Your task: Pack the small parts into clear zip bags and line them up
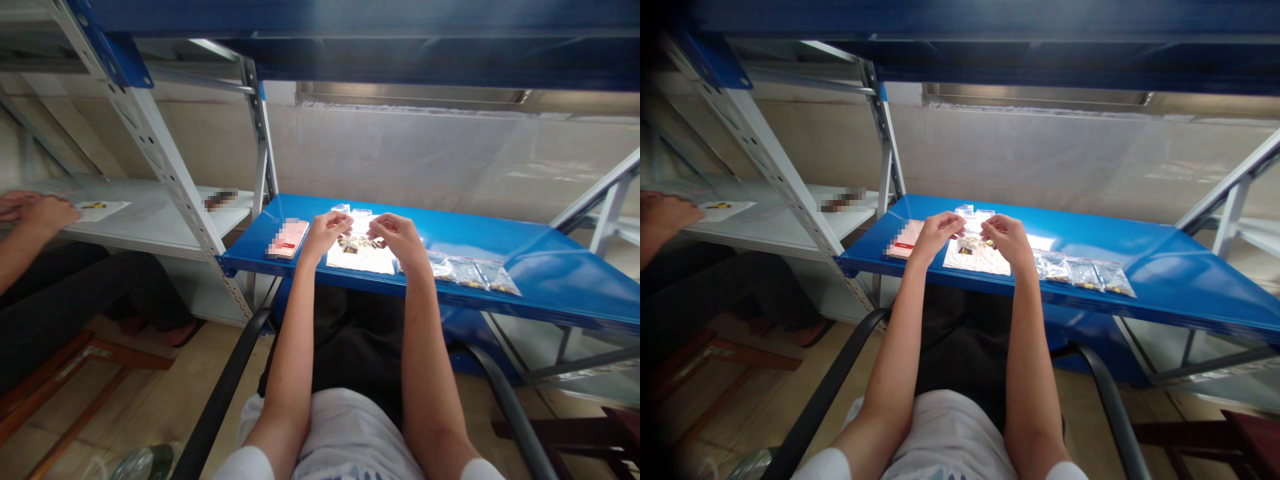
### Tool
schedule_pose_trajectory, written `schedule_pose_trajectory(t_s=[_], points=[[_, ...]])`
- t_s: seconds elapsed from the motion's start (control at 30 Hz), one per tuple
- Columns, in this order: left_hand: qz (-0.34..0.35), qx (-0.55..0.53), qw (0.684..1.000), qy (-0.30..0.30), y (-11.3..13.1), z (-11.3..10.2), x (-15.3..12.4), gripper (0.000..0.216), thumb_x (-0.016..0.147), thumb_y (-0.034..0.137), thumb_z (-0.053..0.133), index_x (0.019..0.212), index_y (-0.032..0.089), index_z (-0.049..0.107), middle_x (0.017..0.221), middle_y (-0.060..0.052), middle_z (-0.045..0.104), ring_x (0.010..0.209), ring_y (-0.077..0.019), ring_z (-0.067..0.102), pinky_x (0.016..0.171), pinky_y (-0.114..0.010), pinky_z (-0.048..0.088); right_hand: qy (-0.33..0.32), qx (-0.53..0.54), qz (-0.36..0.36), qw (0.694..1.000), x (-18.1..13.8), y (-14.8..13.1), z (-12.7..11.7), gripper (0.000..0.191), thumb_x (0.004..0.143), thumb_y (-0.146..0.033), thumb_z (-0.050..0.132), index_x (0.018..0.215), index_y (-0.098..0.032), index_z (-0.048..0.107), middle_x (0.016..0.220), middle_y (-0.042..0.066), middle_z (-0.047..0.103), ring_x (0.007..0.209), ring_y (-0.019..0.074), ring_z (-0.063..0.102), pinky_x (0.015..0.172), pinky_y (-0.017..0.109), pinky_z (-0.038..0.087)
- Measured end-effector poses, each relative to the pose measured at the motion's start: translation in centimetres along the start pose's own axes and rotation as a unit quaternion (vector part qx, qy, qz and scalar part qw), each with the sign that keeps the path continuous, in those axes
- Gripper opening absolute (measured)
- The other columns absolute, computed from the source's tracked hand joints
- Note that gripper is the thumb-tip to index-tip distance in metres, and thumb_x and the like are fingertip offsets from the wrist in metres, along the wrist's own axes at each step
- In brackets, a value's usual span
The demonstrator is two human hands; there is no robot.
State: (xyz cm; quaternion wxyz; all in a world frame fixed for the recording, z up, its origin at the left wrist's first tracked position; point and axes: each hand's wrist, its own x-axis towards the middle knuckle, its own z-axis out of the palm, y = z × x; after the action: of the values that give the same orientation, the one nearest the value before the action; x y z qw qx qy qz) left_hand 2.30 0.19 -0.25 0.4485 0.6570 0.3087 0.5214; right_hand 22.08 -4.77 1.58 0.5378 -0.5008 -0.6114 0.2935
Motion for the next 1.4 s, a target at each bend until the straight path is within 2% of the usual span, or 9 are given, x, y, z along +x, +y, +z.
schedule_pose_trajectory(t_s=[0.17, 0.33, 0.5, 0.63, 0.77, 0.87, 1.07, 1.23, 1.4], points=[[0.021, 0.015, 0.999, 0.023, -0.3, 0.0, 0.2, 0.036, 0.084, 0.051, 0.079, 0.093, 0.017, 0.076, 0.093, -0.007, 0.076, 0.091, -0.0211, 0.071, 0.076, -0.029, 0.053, 0.016, 0.003, -0.022, 1.000, -0.1, -0.1, 0.0, 0.037, 0.078, -0.055, 0.079, 0.081, -0.019, 0.072, 0.074, 0.007, 0.074, 0.068, 0.0185, 0.067, 0.053, 0.026, 0.044], [0.016, 0.000, 0.999, 0.034, -0.3, 0.3, 0.3, 0.029, 0.080, 0.044, 0.081, 0.087, 0.017, 0.078, 0.086, -0.006, 0.076, 0.086, -0.0207, 0.069, 0.077, -0.031, 0.051, 0.034, 0.000, -0.037, 0.999, -0.2, -0.4, 0.1, 0.028, 0.079, -0.046, 0.078, 0.075, -0.020, 0.070, 0.070, 0.004, 0.071, 0.065, 0.0168, 0.062, 0.053, 0.026, 0.042], [0.034, -0.001, 0.997, 0.063, -0.4, 0.8, 0.4, 0.025, 0.083, 0.041, 0.078, 0.087, 0.017, 0.079, 0.085, -0.005, 0.075, 0.084, -0.0191, 0.066, 0.077, -0.030, 0.049, 0.004, 0.023, -0.002, 1.000, -0.2, -0.4, 0.4, 0.028, 0.084, -0.048, 0.074, 0.085, -0.020, 0.072, 0.085, 0.007, 0.075, 0.082, 0.0202, 0.068, 0.059, 0.027, 0.046], [0.008, 0.000, 0.997, 0.075, -0.1, 1.0, 0.3, 0.024, 0.082, 0.040, 0.077, 0.087, 0.017, 0.079, 0.083, -0.004, 0.074, 0.082, -0.0185, 0.065, 0.075, -0.029, 0.047, -0.020, 0.018, -0.011, 1.000, -0.2, -0.3, 0.4, 0.029, 0.082, -0.048, 0.078, 0.088, -0.019, 0.075, 0.086, 0.007, 0.075, 0.083, 0.0212, 0.069, 0.061, 0.028, 0.046], [-0.007, 0.003, 0.997, 0.083, 0.4, 1.0, 0.1, 0.022, 0.082, 0.039, 0.076, 0.083, 0.017, 0.077, 0.081, -0.004, 0.073, 0.080, -0.0177, 0.065, 0.073, -0.029, 0.047, 0.011, 0.007, -0.037, 0.999, 0.1, -0.1, 0.6, 0.025, 0.081, -0.043, 0.078, 0.085, -0.019, 0.075, 0.081, 0.006, 0.074, 0.077, 0.0204, 0.067, 0.061, 0.029, 0.045], [-0.012, 0.008, 0.998, 0.064, 0.5, 0.7, 0.0, 0.025, 0.083, 0.042, 0.076, 0.085, 0.017, 0.076, 0.083, -0.005, 0.073, 0.082, -0.0174, 0.064, 0.072, -0.027, 0.046, 0.028, -0.001, -0.051, 0.998, 0.2, 0.0, 0.6, 0.020, 0.081, -0.039, 0.074, 0.079, -0.020, 0.073, 0.076, 0.005, 0.072, 0.071, 0.0190, 0.065, 0.061, 0.030, 0.044], [-0.020, -0.001, 1.000, -0.012, 0.1, 0.0, -0.2, 0.036, 0.076, 0.050, 0.084, 0.083, 0.017, 0.073, 0.082, -0.002, 0.069, 0.075, -0.0143, 0.059, 0.066, -0.026, 0.042, -0.032, 0.015, -0.076, 0.996, -0.3, -0.4, 0.2, 0.018, 0.083, -0.035, 0.074, 0.074, -0.021, 0.066, 0.071, 0.001, 0.066, 0.067, 0.0159, 0.058, 0.059, 0.029, 0.042], [0.004, -0.012, 1.000, -0.024, 0.0, -0.1, -0.2, 0.034, 0.075, 0.048, 0.086, 0.081, 0.017, 0.073, 0.080, -0.002, 0.067, 0.075, -0.0147, 0.057, 0.067, -0.027, 0.044, -0.077, 0.025, -0.044, 0.996, -0.5, -0.5, 0.2, 0.017, 0.083, -0.035, 0.073, 0.077, -0.022, 0.064, 0.075, 0.002, 0.069, 0.070, 0.0166, 0.061, 0.059, 0.028, 0.044], [0.008, -0.003, 1.000, -0.015, 0.0, 0.1, -0.1, 0.023, 0.082, 0.039, 0.078, 0.082, 0.018, 0.069, 0.083, -0.001, 0.066, 0.077, -0.0135, 0.059, 0.067, -0.024, 0.044, -0.081, 0.006, -0.038, 0.996, -0.3, -0.1, 0.6, 0.017, 0.087, -0.036, 0.070, 0.080, -0.022, 0.064, 0.077, 0.003, 0.070, 0.073, 0.0171, 0.064, 0.059, 0.028, 0.045]])
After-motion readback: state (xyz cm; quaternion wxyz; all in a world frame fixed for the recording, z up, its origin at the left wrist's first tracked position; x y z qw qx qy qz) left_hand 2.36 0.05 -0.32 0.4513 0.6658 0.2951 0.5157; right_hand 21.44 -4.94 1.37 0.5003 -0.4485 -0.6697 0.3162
